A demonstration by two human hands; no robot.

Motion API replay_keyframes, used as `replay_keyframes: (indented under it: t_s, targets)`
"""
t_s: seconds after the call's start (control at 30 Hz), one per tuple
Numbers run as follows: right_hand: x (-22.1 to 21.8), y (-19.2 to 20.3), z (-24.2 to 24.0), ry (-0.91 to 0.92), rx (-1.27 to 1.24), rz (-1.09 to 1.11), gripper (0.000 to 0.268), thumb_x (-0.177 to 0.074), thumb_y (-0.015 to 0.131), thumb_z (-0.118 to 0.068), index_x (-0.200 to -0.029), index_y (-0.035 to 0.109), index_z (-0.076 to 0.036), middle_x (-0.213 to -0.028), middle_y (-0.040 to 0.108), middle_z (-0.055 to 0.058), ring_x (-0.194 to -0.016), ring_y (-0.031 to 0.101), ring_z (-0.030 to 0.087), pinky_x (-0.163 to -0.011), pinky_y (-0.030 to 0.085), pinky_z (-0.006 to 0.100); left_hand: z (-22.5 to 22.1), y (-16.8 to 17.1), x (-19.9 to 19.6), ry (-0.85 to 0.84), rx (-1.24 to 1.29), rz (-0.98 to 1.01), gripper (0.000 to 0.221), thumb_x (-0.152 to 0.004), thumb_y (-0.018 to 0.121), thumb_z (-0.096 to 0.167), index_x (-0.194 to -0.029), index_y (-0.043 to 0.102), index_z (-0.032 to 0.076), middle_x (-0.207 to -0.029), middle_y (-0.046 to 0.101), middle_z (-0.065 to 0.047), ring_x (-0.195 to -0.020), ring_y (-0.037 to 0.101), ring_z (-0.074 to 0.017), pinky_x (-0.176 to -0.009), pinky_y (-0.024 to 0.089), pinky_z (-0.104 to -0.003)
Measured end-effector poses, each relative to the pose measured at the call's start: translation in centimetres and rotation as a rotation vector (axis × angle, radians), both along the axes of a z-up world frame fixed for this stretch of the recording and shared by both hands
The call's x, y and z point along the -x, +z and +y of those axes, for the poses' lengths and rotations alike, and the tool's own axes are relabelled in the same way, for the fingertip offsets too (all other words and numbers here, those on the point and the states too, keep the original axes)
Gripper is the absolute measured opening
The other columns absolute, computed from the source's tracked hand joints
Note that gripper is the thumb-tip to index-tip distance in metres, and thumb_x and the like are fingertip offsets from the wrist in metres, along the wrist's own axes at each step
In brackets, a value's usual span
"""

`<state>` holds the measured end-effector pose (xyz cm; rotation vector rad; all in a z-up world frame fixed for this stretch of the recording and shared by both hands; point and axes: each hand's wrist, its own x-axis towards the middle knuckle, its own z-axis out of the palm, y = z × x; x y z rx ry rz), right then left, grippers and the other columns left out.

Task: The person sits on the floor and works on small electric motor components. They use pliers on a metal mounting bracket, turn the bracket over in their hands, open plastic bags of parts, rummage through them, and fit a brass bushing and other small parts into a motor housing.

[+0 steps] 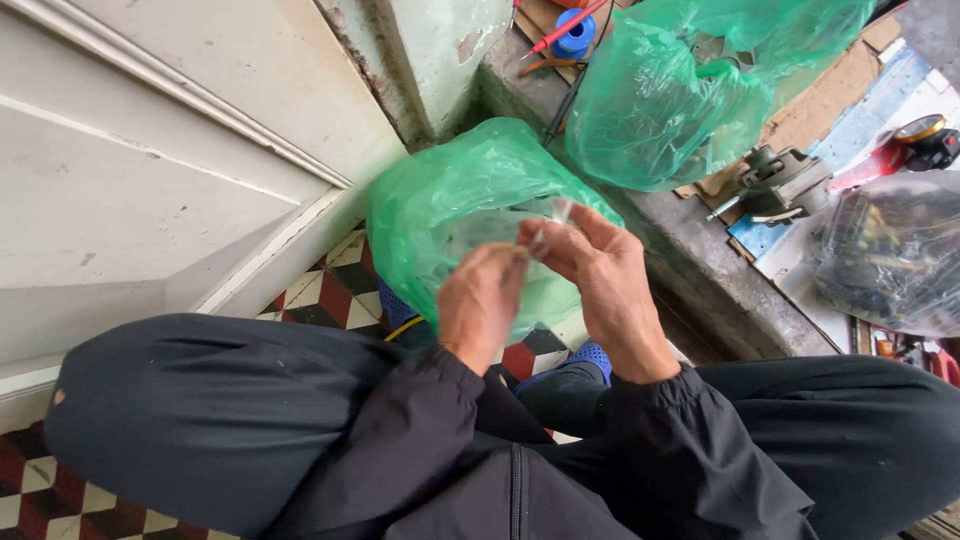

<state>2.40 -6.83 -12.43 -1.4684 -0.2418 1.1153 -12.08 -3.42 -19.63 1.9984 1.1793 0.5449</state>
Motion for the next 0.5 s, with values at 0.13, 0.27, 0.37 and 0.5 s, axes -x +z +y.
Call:
replay_keyframes:
  t_s: [0.13,0.27,0.37,0.5]
  targets:
    - [-3.1,-1.0,-0.6,-0.006,0.002,-0.051,0.041,-0.098,0.066,-0.001,-0.139,0.068,0.008,-0.104,0.08,0.025,-0.088,0.083,0.031,-0.087,0.07,0.045,1.8,-0.8,2.0,0.326,0.335,-0.148,0.027,-0.106,0.066,0.036,-0.11,0.085,0.018,-0.11,0.084,-0.01,-0.111,0.077,-0.0331,-0.097,0.059,-0.049]
    - [-4.1,-0.5,-1.0,-0.034,0.044,-0.044,0.031,-0.099,0.067,-0.008,-0.129,0.074,0.0,-0.096,0.081,0.021,-0.061,0.069,0.015,-0.064,0.062,0.028,2.8,0.2,3.5,0.64,0.647,-0.421,0.026,-0.1,0.071,0.039,-0.091,0.085,0.018,-0.082,0.08,-0.005,-0.1,0.072,-0.0181,-0.105,0.051,-0.035]
    - [-3.8,0.7,-1.2,-0.083,0.082,-0.124,0.028,-0.1,0.072,-0.016,-0.125,0.076,-0.003,-0.098,0.082,0.018,-0.053,0.058,0.008,-0.052,0.047,0.021,3.4,3.4,3.7,0.602,0.596,-0.402,0.024,-0.102,0.072,0.034,-0.11,0.089,0.019,-0.067,0.07,-0.005,-0.093,0.068,-0.0203,-0.103,0.052,-0.036]
    - [-4.8,0.0,-1.7,-0.072,0.06,-0.082,0.033,-0.099,0.075,-0.014,-0.128,0.076,0.0,-0.104,0.081,0.02,-0.051,0.045,0.006,-0.054,0.052,0.025,3.1,6.0,3.8,0.598,0.612,-0.423,0.039,-0.1,0.071,0.029,-0.134,0.084,0.016,-0.061,0.064,-0.008,-0.08,0.063,-0.0161,-0.093,0.059,-0.032]
